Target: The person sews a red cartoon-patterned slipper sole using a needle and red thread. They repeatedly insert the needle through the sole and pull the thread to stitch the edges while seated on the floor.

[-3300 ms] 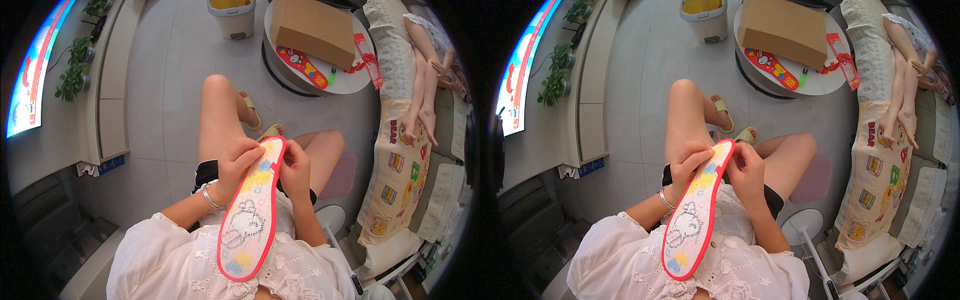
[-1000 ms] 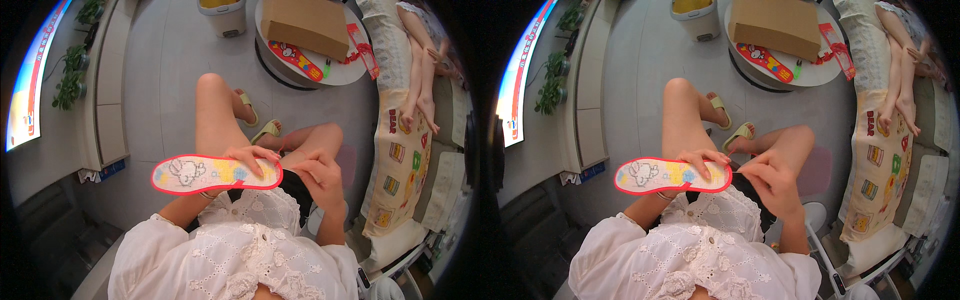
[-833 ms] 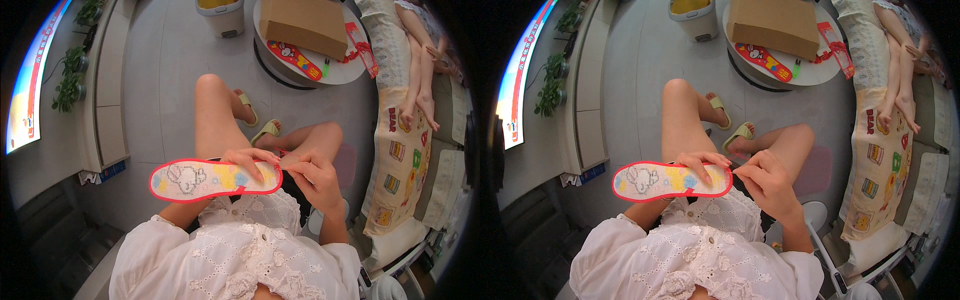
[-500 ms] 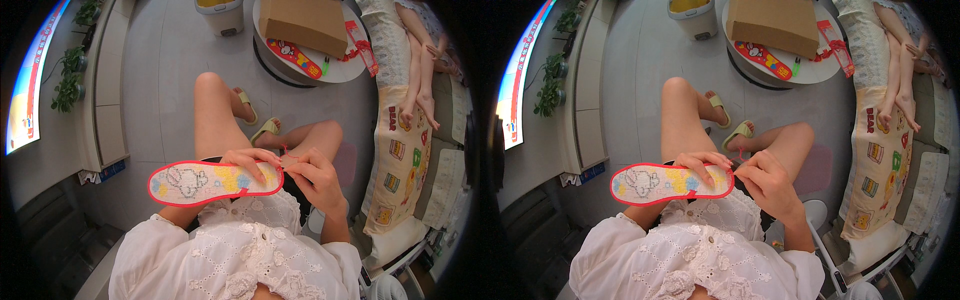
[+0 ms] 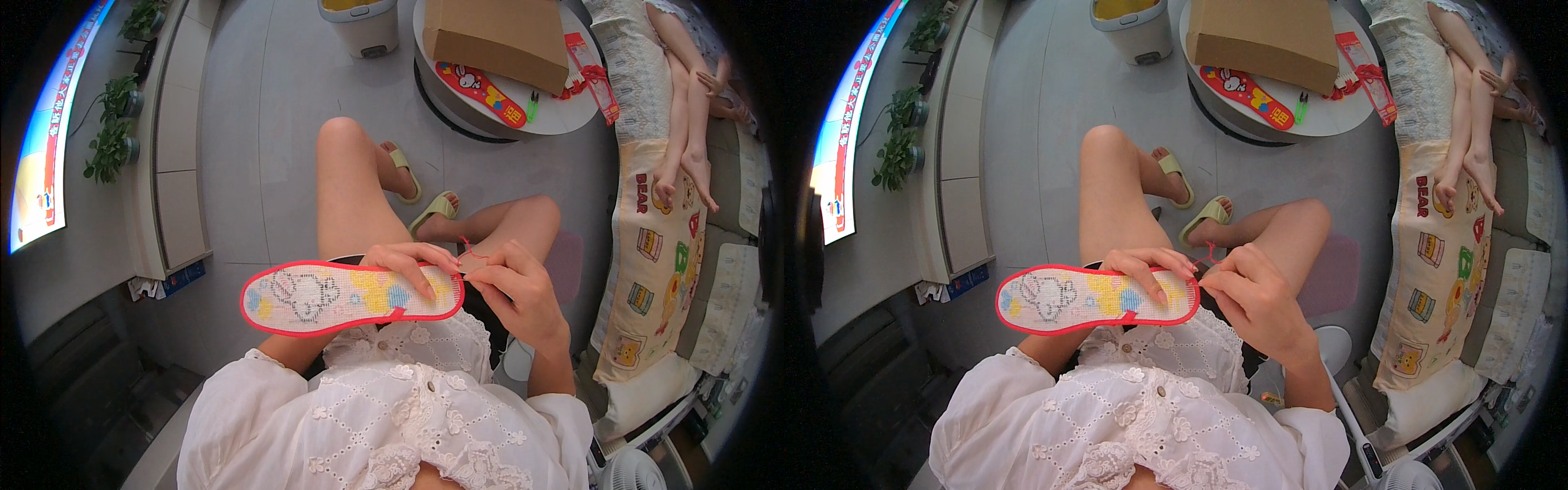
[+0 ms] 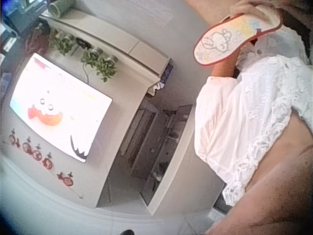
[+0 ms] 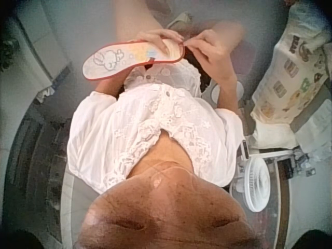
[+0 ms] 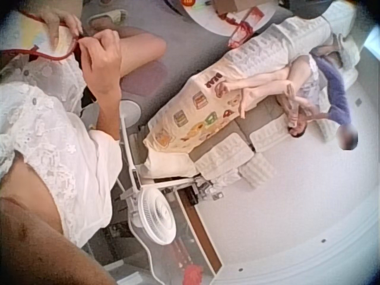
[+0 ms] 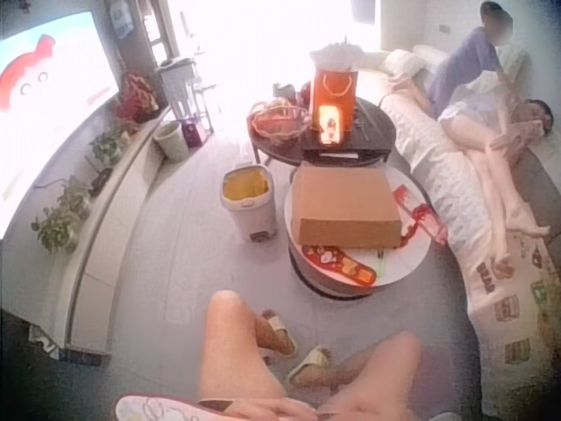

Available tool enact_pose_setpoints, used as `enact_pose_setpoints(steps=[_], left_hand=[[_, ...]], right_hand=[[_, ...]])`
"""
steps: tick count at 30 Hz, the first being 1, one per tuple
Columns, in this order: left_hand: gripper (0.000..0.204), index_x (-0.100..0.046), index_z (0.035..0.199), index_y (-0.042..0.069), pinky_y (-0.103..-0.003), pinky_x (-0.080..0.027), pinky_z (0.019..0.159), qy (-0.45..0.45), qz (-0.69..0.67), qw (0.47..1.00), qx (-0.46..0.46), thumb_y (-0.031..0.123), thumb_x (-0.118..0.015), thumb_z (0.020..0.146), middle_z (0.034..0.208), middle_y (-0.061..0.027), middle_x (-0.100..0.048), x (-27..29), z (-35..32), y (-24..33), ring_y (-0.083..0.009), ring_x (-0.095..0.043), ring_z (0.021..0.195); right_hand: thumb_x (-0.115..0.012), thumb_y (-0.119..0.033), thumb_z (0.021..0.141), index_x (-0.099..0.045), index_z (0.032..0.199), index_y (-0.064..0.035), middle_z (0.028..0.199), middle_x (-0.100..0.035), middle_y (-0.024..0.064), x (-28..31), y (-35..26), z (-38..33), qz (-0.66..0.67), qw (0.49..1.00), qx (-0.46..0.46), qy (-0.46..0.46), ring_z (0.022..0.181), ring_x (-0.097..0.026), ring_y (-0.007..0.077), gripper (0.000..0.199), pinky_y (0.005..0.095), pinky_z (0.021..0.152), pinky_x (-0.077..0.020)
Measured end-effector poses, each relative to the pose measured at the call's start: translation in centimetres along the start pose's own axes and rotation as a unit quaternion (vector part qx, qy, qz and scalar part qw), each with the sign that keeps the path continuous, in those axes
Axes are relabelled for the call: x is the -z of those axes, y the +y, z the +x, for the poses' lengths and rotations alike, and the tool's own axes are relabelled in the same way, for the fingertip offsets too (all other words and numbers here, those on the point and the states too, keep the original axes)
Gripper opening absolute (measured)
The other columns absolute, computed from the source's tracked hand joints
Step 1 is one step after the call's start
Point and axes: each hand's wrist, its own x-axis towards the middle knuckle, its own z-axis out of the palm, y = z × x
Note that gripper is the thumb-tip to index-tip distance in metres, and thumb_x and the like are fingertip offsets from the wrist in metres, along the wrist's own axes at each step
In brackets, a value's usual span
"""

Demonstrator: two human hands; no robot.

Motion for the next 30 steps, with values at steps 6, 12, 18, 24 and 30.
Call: enact_pose_setpoints(steps=[6,12,18,24,30], left_hand=[[0.050,-0.069,0.095,0.000,-0.053,-0.036,0.101,-0.002,-0.006,1.000,0.003,0.045,-0.077,0.073,0.122,-0.0298,-0.053,-0.1,0.1,0.1,-0.0419,-0.051,0.117],[0.051,-0.069,0.095,0.000,-0.049,-0.041,0.097,-0.003,-0.057,0.995,0.079,0.048,-0.073,0.076,0.114,-0.0251,-0.058,-0.5,0.2,0.4,-0.0381,-0.055,0.111],[0.042,-0.055,0.116,0.000,-0.033,-0.058,0.078,0.266,-0.169,0.874,0.369,-0.001,-0.072,0.079,0.112,-0.0134,-0.062,-4.7,0.8,2.1,-0.0206,-0.064,0.099],[0.052,-0.047,0.124,-0.001,-0.031,-0.058,0.076,0.303,-0.225,0.855,0.357,-0.002,-0.071,0.078,0.112,-0.0125,-0.061,-5.0,2.1,2.2,-0.0191,-0.064,0.099],[0.054,-0.047,0.124,0.000,-0.031,-0.059,0.076,0.304,-0.215,0.848,0.378,-0.001,-0.073,0.077,0.112,-0.0115,-0.061,-4.9,2.1,2.0,-0.0184,-0.064,0.097]], right_hand=[[-0.069,0.004,0.072,-0.066,0.084,-0.0014,0.078,-0.053,0.0093,0.1,0.0,0.2,0.000,1.000,0.010,-0.010,0.073,-0.053,0.0242,0.013,0.0318,0.063,-0.0438],[-0.067,0.003,0.071,-0.064,0.080,-0.0012,0.083,-0.055,0.0085,0.7,0.1,0.4,-0.047,0.992,0.060,-0.097,0.077,-0.053,0.0250,0.011,0.0339,0.069,-0.0444],[-0.067,0.003,0.075,-0.065,0.084,0.0004,0.089,-0.058,0.0089,-0.3,4.6,-0.8,0.251,0.953,-0.024,-0.170,0.086,-0.054,0.0245,0.009,0.0317,0.074,-0.0443],[-0.064,-0.001,0.084,-0.064,0.106,0.0023,0.112,-0.058,0.0088,-5.2,7.4,-5.3,0.564,0.802,-0.187,-0.061,0.107,-0.054,0.0199,0.022,0.0317,0.092,-0.0439],[-0.063,-0.003,0.087,-0.061,0.115,0.0040,0.125,-0.056,0.0113,-6.9,7.8,-5.8,0.637,0.758,-0.138,-0.012,0.116,-0.053,0.0222,0.029,0.0342,0.098,-0.0424]])
